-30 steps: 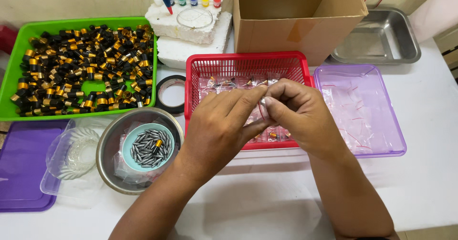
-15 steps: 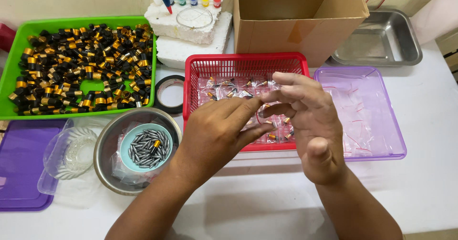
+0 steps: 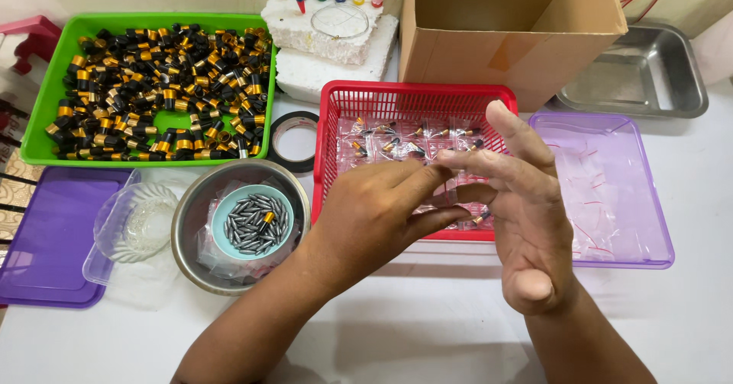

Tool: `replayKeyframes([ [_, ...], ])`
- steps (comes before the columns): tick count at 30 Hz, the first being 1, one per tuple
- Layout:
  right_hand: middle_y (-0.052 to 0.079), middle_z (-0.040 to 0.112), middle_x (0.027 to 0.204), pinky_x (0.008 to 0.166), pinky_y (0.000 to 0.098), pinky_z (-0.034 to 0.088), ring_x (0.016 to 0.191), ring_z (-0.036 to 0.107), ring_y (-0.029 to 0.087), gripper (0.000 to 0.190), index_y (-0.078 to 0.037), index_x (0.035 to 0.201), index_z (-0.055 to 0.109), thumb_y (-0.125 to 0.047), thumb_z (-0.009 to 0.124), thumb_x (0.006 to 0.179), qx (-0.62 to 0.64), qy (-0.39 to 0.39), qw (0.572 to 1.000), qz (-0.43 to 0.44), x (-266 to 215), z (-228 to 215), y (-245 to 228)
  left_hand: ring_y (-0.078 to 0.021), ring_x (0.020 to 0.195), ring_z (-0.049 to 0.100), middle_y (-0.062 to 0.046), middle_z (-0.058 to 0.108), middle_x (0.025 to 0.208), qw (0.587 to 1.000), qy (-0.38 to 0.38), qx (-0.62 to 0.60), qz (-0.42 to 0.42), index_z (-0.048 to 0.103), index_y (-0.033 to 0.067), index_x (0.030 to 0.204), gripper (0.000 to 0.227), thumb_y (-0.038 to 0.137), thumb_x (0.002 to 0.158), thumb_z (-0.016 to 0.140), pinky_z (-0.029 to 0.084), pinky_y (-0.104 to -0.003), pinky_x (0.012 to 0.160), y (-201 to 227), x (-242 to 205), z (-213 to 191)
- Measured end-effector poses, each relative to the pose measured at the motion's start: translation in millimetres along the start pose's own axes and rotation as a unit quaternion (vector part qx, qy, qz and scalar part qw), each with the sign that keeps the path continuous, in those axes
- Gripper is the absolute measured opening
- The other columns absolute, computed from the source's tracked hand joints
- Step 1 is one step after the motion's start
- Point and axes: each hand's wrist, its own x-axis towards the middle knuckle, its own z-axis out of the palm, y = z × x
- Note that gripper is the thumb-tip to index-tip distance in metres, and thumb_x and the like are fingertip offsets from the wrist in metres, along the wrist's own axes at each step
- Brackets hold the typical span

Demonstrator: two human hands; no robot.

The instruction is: The person picks up small black and gold cylindrical components and small metal pins, places one of each into a small plastic bag, and seals the bag.

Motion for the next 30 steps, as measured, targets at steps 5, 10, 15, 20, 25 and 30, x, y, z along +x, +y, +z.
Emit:
replayKeyframes([
  [5,0.025,0.021,0.169,0.1,0.0427,0.074,0.146,0.054,0.034,0.095,0.003,0.149,0.038,-0.085,0.038,0.111,0.045,-0.053,0.997,-0.023,1,-10,2,-0.0311,0.07,0.063,-0.006,0.063,0.081,0.999,0.0,-0.002,0.041,0.063,0.0103,0.098,0.024,0.033,0.102,0.068,0.042,-0.045,0.058,2,0,2],
  [10,0.021,0.009,0.178,0.117,0.0603,0.063,0.154,0.048,0.036,0.088,-0.01,0.163,0.028,-0.085,0.041,0.119,0.168,-0.147,0.975,0.0,4,-26,-3,-0.029,0.072,0.061,-0.004,0.069,0.091,0.998,0.004,0.038,0.058,0.063,0.0089,0.096,0.032,0.039,0.099,0.072,0.04,-0.041,0.066,-1,-4,9],
  [15,0.024,0.008,0.177,0.133,0.0656,0.042,0.161,0.035,0.041,0.091,-0.005,0.164,0.025,-0.082,0.047,0.119,0.282,-0.223,0.933,0.022,8,-45,5,-0.033,0.074,0.061,-0.005,0.068,0.09,0.998,-0.042,-0.031,0.036,0.063,0.011,0.096,0.027,0.037,0.099,0.069,0.04,-0.045,0.064,-3,-6,10],
  [20,0.025,0.011,0.176,0.137,0.062,0.037,0.161,0.035,0.042,0.093,-0.004,0.166,0.02,-0.082,0.042,0.12,0.287,-0.252,0.924,0.022,11,-51,7,-0.0384,0.085,0.068,-0.011,0.073,0.102,0.992,-0.082,-0.097,0.016,0.061,0.0075,0.115,0.033,0.035,0.098,0.07,0.048,-0.049,0.066,-5,-11,20],
  [25,0.023,0.01,0.176,0.128,0.0645,0.048,0.163,0.031,0.042,0.095,-0.003,0.165,0.018,-0.082,0.048,0.12,0.335,-0.274,0.9,0.06,12,-44,5,-0.0372,0.087,0.068,-0.01,0.075,0.097,0.988,-0.116,-0.099,0.003,0.077,0.0187,0.1,0.021,0.038,0.095,0.07,0.049,-0.048,0.071,-5,-10,22],
  [30,0.021,0.006,0.177,0.136,0.0702,0.036,0.163,0.031,0.041,0.094,-0.006,0.167,0.017,-0.08,0.047,0.118,0.362,-0.285,0.887,0.042,12,-41,7,-0.0362,0.088,0.069,-0.004,0.077,0.094,0.979,-0.16,-0.108,-0.067,0.07,0.0157,0.098,0.028,0.042,0.088,0.076,0.047,-0.048,0.069,-2,-1,12],
])
